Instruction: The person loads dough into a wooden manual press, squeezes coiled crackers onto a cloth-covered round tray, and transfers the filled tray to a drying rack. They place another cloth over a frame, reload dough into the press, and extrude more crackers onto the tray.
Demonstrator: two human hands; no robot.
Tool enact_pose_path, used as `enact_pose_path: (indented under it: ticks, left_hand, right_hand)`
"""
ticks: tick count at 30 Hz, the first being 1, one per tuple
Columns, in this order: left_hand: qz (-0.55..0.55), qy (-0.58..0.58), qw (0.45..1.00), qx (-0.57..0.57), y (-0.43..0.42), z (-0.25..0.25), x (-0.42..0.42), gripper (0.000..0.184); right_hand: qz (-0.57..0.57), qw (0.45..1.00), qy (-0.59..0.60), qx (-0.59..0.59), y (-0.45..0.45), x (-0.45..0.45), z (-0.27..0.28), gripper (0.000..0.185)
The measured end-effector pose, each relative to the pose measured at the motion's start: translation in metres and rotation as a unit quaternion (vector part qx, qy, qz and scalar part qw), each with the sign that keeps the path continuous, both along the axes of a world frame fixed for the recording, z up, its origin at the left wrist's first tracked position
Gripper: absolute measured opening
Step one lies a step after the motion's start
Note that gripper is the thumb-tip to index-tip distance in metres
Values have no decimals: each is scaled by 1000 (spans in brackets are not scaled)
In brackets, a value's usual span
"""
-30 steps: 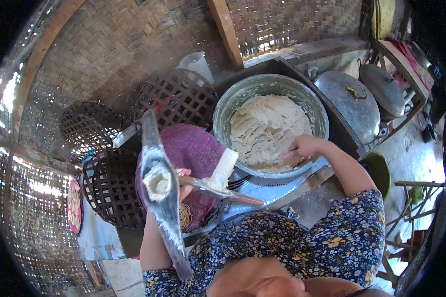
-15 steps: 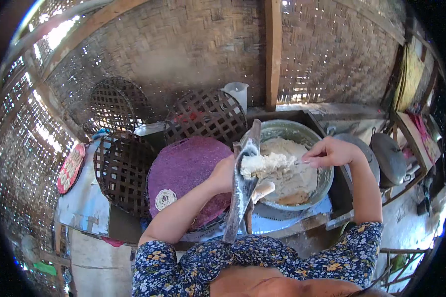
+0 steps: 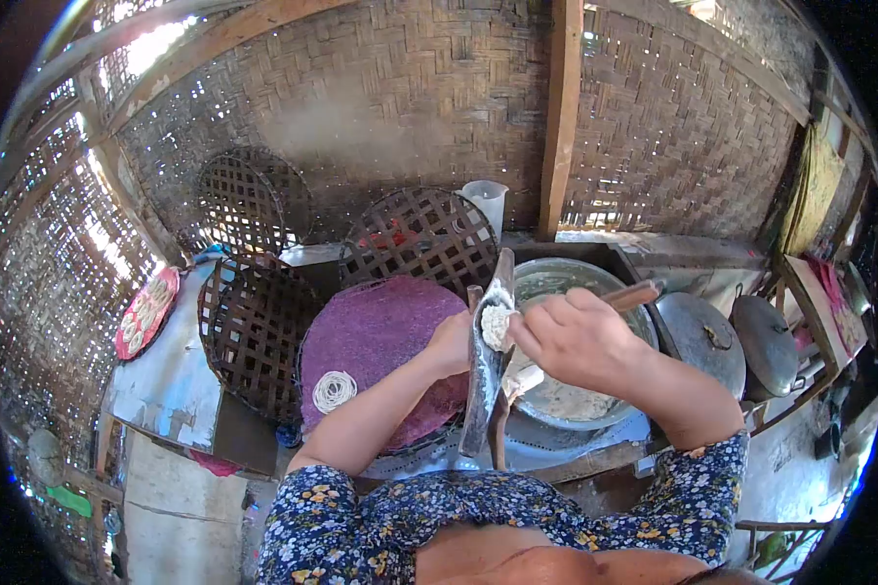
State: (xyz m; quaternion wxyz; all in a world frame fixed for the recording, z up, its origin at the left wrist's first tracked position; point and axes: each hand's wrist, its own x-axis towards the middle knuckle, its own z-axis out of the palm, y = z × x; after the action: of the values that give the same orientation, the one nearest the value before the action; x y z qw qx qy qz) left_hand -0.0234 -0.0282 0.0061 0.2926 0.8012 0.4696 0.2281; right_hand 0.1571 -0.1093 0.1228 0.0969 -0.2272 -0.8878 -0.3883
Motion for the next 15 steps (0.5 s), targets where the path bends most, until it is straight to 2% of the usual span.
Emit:
enact_pose_path:
  ticks: [3, 4, 6, 7, 9, 11, 13, 15]
  left_hand:
    - [-1, -18, 999, -50, 23, -31, -10, 47]
    - [7, -57, 997, -54, 23, -28, -13, 47]
    - [23, -141, 988, -61, 24, -24, -16, 46]
    - [14, -103, 994, -28, 26, -23, -20, 47]
    - [-6, -26, 999, 35, 31, -23, -24, 50]
    - [34, -38, 999, 16, 18, -7, -5, 57]
    - [10, -61, 998, 9, 16, -6, -2, 53]
    - [-2, 2, 999, 41, 7, 5, 2, 50]
  right_hand:
    - [2, 996, 12, -88, 10, 18, 4, 15]
    - [19, 995, 77, -58, 14, 32, 9, 14]
    - [-45, 985, 158, -46, -1, 49, 38, 13]
    - [-15, 975, 220, -25, 1, 62, 46, 16]
    - [-50, 968, 246, 33, -4, 67, 58, 20]
    - [-29, 975, 220, -2, 5, 62, 51, 20]
    - [-19, 981, 191, -27, 5, 59, 50, 19]
    - [-16, 987, 158, -40, 2, 57, 54, 16]
